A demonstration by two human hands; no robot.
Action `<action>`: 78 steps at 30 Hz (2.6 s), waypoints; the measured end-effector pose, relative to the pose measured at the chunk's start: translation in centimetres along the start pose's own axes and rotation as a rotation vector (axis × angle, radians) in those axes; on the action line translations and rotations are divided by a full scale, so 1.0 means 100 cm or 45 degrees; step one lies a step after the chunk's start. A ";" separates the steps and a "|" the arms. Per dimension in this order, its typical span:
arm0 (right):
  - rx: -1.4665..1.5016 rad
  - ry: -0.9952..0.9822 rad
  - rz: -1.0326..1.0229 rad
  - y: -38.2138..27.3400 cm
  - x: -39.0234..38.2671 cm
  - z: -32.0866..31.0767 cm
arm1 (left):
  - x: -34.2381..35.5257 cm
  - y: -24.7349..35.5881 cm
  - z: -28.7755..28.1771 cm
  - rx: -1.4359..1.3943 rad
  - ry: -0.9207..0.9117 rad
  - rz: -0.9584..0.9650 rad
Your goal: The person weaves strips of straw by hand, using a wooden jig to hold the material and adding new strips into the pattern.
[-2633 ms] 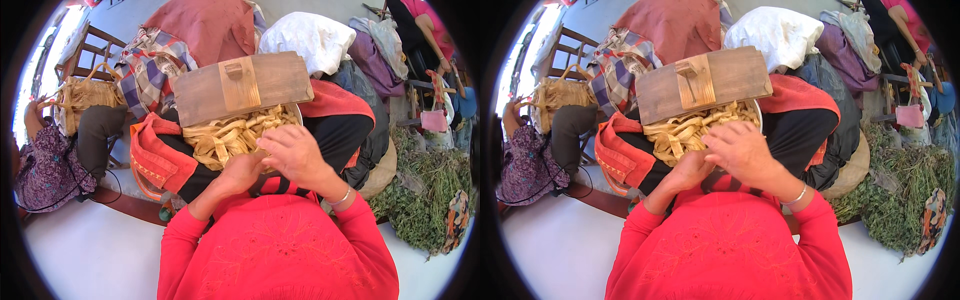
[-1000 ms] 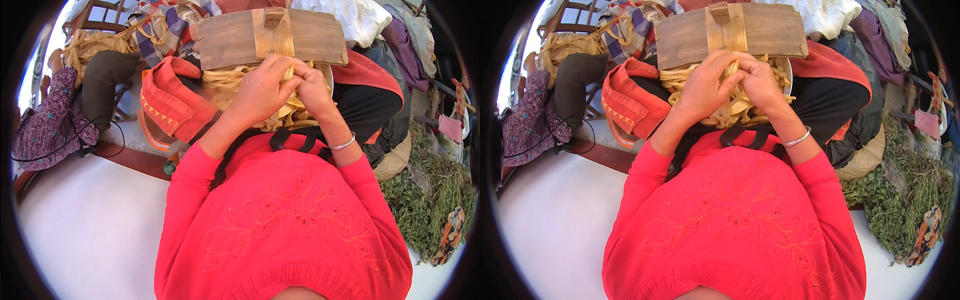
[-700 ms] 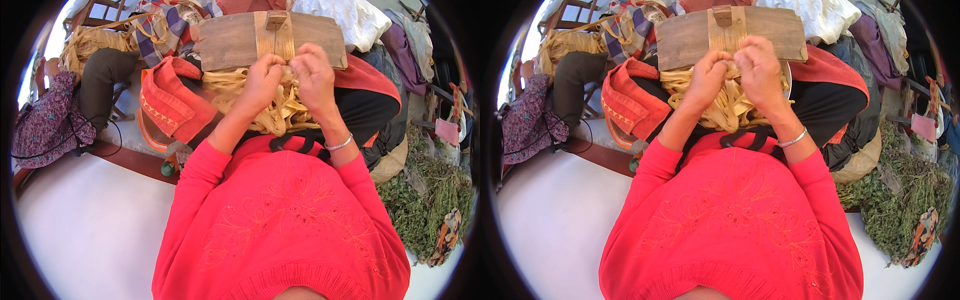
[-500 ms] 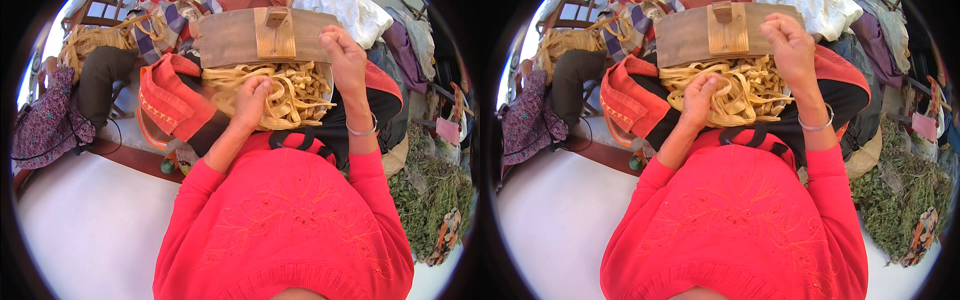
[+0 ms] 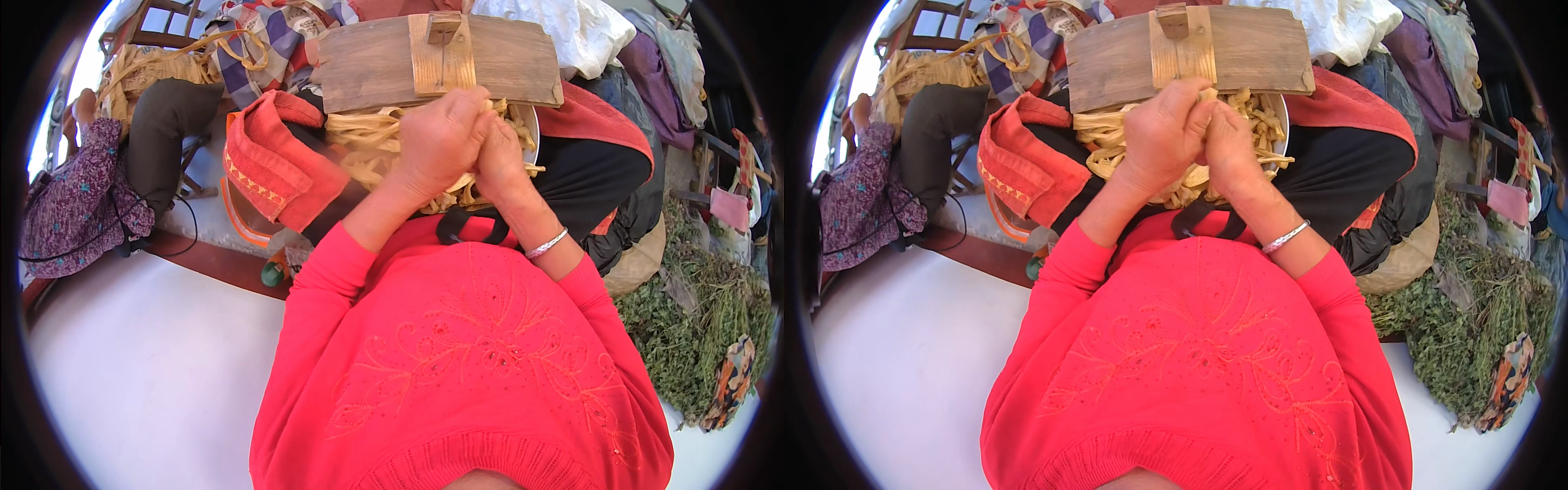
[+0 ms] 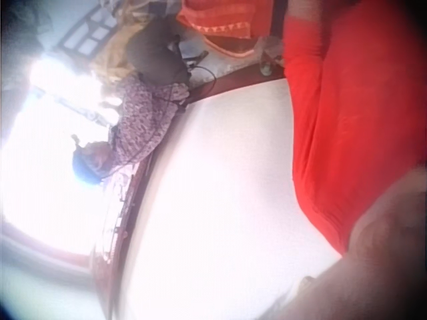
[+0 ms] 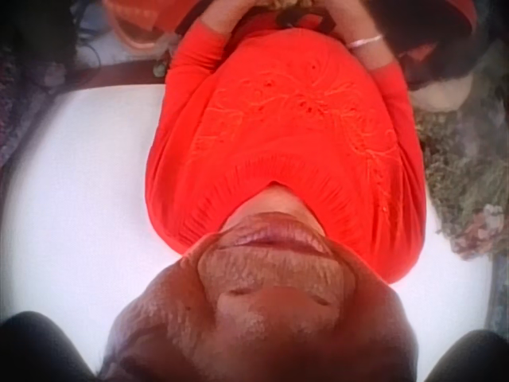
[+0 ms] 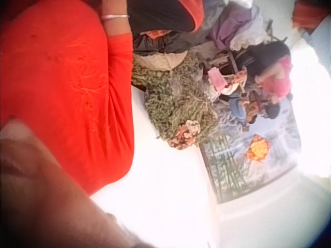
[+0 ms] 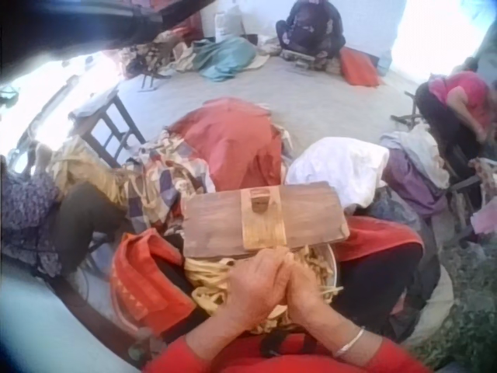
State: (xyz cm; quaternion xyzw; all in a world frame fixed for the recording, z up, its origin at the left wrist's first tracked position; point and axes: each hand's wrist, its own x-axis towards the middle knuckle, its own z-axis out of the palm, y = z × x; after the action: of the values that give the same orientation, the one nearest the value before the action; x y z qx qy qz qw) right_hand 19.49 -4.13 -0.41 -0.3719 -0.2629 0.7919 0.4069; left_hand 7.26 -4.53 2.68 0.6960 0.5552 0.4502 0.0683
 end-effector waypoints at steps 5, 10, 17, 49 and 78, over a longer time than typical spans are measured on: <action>-1.104 -0.004 0.191 -0.045 -0.018 -0.005 | 0.030 -0.025 -0.053 0.329 -0.106 0.117; -0.752 -0.637 0.251 -0.071 -0.054 0.045 | 0.014 -0.044 -0.032 0.269 -0.331 -0.094; -1.097 0.000 -0.694 -0.085 -0.021 0.043 | -0.010 -0.023 -0.035 -0.785 -0.293 -0.860; -1.454 -0.255 -0.154 -0.071 -0.030 -0.011 | 0.020 -0.015 -0.064 0.272 -0.688 -0.004; -1.687 0.286 -1.195 -0.061 0.027 0.021 | 0.011 -0.007 -0.009 -1.735 -0.580 -1.075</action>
State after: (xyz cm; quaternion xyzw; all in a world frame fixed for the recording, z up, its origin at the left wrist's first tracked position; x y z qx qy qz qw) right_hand 19.46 1.08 4.18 -0.4636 -0.7620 0.1777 0.4158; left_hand 6.10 -3.75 3.38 0.3096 0.3479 0.4723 0.7484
